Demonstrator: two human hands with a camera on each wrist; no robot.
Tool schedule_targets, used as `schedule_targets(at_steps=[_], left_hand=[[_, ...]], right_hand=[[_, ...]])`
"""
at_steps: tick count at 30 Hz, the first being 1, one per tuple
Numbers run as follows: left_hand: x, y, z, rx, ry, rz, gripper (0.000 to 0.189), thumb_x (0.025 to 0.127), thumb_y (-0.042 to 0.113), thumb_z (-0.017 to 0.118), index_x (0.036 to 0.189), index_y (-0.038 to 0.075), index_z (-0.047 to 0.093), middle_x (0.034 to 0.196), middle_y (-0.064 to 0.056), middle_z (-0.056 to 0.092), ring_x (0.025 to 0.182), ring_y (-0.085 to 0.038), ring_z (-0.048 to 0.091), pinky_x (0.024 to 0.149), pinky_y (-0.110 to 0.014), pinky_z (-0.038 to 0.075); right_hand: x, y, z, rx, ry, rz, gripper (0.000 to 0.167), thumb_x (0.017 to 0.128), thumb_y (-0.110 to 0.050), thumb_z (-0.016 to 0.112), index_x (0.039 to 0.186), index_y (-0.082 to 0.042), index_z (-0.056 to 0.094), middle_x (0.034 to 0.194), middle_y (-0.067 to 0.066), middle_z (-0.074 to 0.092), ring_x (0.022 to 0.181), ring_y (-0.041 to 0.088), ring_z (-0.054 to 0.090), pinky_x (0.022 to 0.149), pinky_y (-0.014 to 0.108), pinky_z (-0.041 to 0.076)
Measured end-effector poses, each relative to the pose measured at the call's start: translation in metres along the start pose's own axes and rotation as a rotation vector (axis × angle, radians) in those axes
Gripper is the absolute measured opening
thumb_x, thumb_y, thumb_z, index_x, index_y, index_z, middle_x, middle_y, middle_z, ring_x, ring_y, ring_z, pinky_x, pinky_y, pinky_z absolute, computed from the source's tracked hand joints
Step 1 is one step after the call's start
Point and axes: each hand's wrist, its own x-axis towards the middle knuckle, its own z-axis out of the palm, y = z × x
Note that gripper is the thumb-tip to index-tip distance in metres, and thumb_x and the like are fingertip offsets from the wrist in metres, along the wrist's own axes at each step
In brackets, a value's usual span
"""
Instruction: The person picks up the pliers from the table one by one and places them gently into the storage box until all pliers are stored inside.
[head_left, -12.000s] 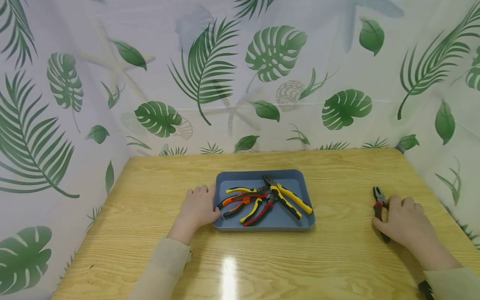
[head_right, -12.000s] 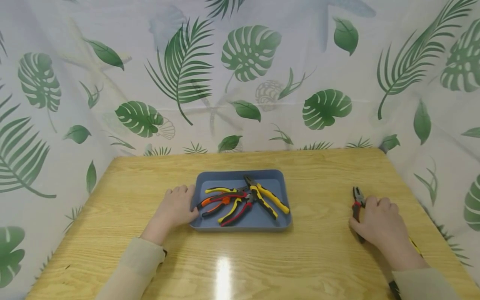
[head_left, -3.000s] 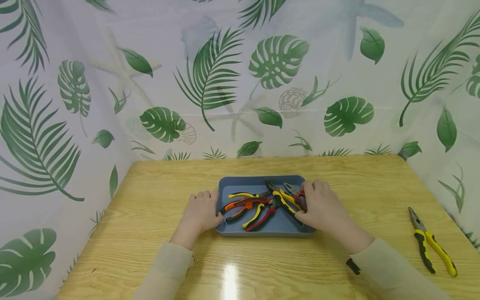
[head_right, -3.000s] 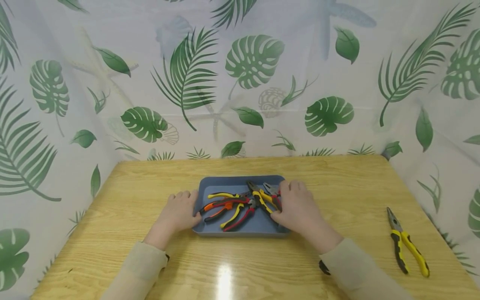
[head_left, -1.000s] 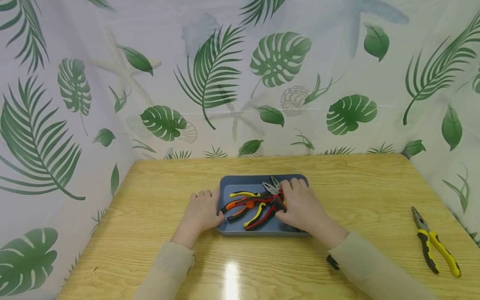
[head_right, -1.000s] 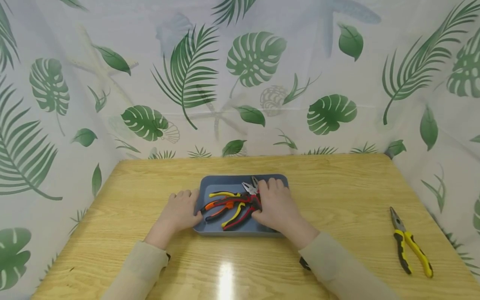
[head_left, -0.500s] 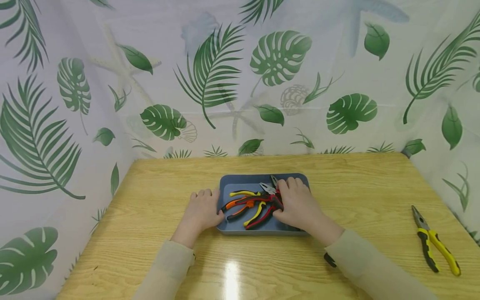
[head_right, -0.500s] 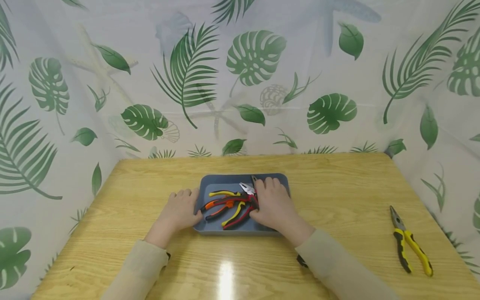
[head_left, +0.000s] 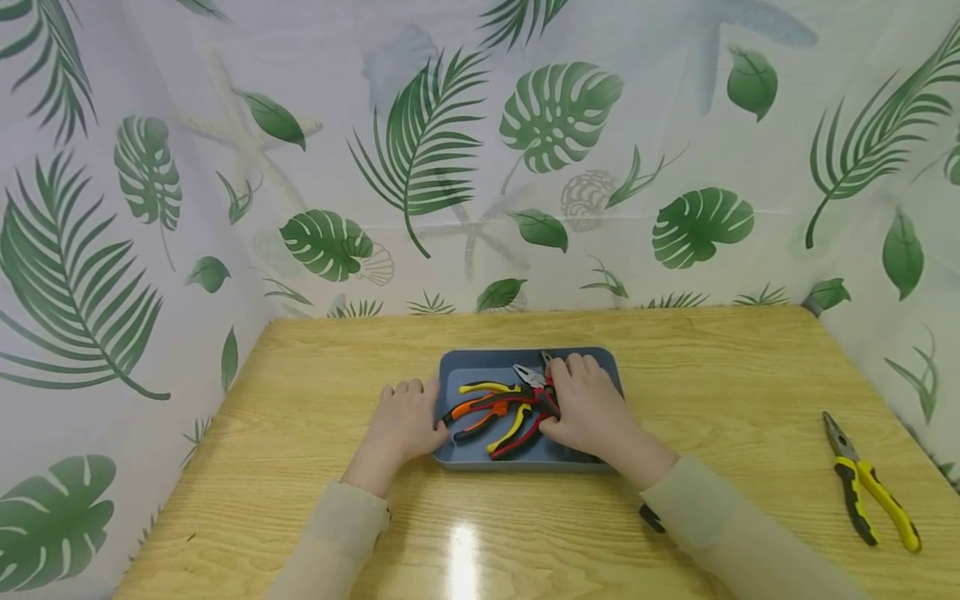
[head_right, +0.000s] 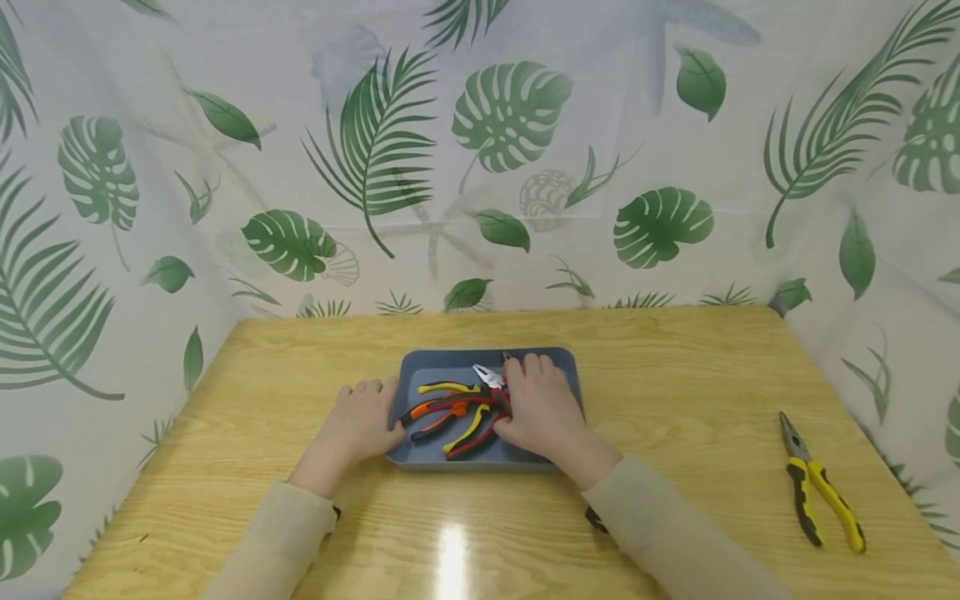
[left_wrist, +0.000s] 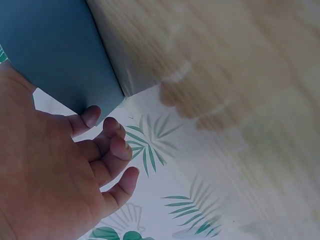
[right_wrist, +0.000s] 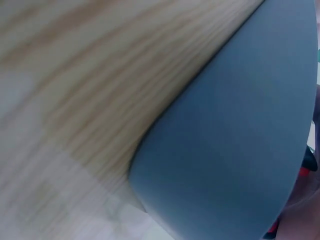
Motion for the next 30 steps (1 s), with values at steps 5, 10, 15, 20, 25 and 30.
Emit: schedule_targets(at_steps=[5,10,15,20,25,30], left_hand=[[-0.0010,0.0000,-0.0013,0.003,0.008,0.001,0.063,0.096,0.037,0.069,0.149,0.006,0.051,0.134,-0.021,0.065,0.123,-0.039,0.060,0.098,-0.051,0.043],[-0.0021,0.0002,-0.0013,0.002,0.002,-0.001,0.064,0.097,0.037,0.068,0.150,0.006,0.051,0.135,-0.021,0.064,0.125,-0.039,0.060,0.100,-0.053,0.044],[-0.0026,0.0007,-0.0015,-0.002,0.001,-0.002,0.065,0.097,0.036,0.069,0.151,0.006,0.051,0.136,-0.021,0.064,0.125,-0.039,0.060,0.100,-0.052,0.044],[-0.0027,0.0014,-0.0020,0.005,0.007,0.000,0.063,0.096,0.036,0.070,0.148,0.006,0.052,0.133,-0.021,0.065,0.122,-0.038,0.061,0.097,-0.051,0.044],[-0.0018,0.0013,-0.0013,0.012,0.014,0.001,0.060,0.096,0.036,0.070,0.145,0.006,0.053,0.130,-0.020,0.066,0.120,-0.038,0.062,0.095,-0.050,0.044],[-0.0005,0.0002,-0.0005,0.011,0.012,0.001,0.060,0.095,0.036,0.069,0.145,0.006,0.053,0.129,-0.020,0.066,0.118,-0.037,0.062,0.094,-0.050,0.044]], right_hand=[[0.0031,-0.0040,0.0013,0.015,-0.007,-0.001,0.054,0.079,-0.029,0.081,0.119,-0.002,0.059,0.097,0.014,0.056,0.083,0.026,0.042,0.070,0.038,0.039],[0.0042,-0.0070,0.0021,0.017,-0.003,0.000,0.053,0.077,-0.026,0.077,0.121,-0.002,0.059,0.097,0.013,0.056,0.082,0.026,0.042,0.067,0.035,0.035],[0.0046,-0.0090,0.0014,0.019,0.011,0.004,0.053,0.077,-0.026,0.078,0.120,-0.003,0.059,0.098,0.014,0.057,0.082,0.026,0.044,0.066,0.036,0.037],[0.0048,-0.0092,0.0014,0.026,0.009,0.007,0.053,0.078,-0.028,0.079,0.120,-0.004,0.059,0.100,0.014,0.057,0.084,0.027,0.045,0.068,0.037,0.039],[0.0046,-0.0078,0.0030,0.026,0.013,0.002,0.054,0.078,-0.027,0.079,0.122,-0.003,0.058,0.099,0.014,0.057,0.083,0.026,0.045,0.068,0.038,0.040],[0.0043,-0.0066,0.0040,0.009,0.028,-0.019,0.054,0.078,-0.025,0.078,0.122,-0.001,0.058,0.099,0.016,0.059,0.081,0.026,0.044,0.068,0.038,0.041]])
